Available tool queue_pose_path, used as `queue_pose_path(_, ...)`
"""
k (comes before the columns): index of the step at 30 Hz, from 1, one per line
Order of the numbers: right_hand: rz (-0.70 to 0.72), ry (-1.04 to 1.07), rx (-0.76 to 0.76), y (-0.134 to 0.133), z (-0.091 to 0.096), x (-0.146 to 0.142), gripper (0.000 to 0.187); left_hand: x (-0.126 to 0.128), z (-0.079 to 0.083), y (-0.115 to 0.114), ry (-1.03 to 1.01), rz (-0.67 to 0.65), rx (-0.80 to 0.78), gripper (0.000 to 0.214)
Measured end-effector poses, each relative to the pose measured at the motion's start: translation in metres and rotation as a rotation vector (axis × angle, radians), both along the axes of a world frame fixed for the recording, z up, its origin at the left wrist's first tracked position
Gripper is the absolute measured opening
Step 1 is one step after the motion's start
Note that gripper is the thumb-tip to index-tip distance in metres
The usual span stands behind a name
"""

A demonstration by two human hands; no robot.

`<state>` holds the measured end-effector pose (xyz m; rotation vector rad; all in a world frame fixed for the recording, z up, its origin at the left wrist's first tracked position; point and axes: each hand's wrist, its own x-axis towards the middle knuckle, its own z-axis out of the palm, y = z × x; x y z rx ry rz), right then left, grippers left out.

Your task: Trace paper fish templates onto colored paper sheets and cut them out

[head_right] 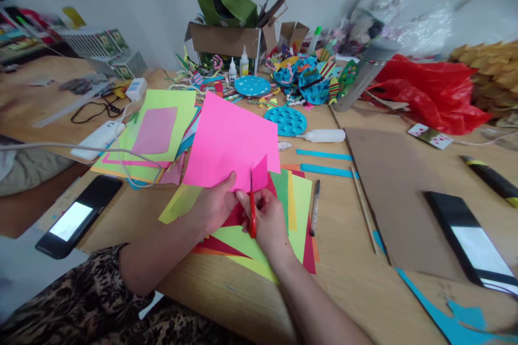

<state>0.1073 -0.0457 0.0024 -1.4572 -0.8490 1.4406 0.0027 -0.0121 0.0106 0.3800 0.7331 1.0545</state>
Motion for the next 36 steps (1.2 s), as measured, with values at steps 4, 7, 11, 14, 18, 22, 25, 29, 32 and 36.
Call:
queue_pose_path(4,-0.009,0.009,-0.016,0.0001,-0.0002,-0.0003,0.054,-0.0019,0.0006,0.0006,0.005,-0.098,-0.009,0.036)
queue_pose_path(7,0.000,0.026,-0.009,0.0004,-0.0018,0.0006,0.052,-0.0050,-0.0013,0.0015,0.022,-0.275,-0.003,0.049)
queue_pose_path(11,0.035,0.000,0.018,0.0006,-0.0028,0.0021,0.049,-0.0070,-0.0023,0.0027,0.031,-0.342,-0.018,0.055)
queue_pose_path(14,0.033,-0.001,0.030,0.0007,-0.0021,0.0023,0.048,-0.0066,-0.0028,0.0032,0.019,-0.348,-0.023,0.053)
queue_pose_path(18,0.030,0.010,0.024,0.0011,-0.0011,0.0019,0.047,-0.0069,-0.0051,0.0038,0.012,-0.363,-0.020,0.052)
queue_pose_path(22,0.020,0.011,0.022,0.0017,-0.0016,0.0017,0.048,-0.0079,-0.0064,0.0044,0.008,-0.382,-0.055,0.055)
queue_pose_path(25,0.015,0.006,0.023,0.0019,-0.0025,0.0014,0.048,-0.0078,-0.0064,0.0047,0.006,-0.334,-0.092,0.053)
queue_pose_path(29,-0.006,-0.011,0.001,0.0018,-0.0032,0.0015,0.050,-0.0069,-0.0063,0.0048,-0.029,-0.271,-0.097,0.049)
queue_pose_path(32,-0.014,-0.032,0.002,0.0016,-0.0028,0.0018,0.051,-0.0065,-0.0065,0.0046,-0.073,-0.276,-0.099,0.047)
queue_pose_path(36,0.001,-0.022,0.033,0.0015,-0.0010,0.0013,0.050,-0.0070,-0.0071,0.0045,-0.096,-0.254,-0.082,0.046)
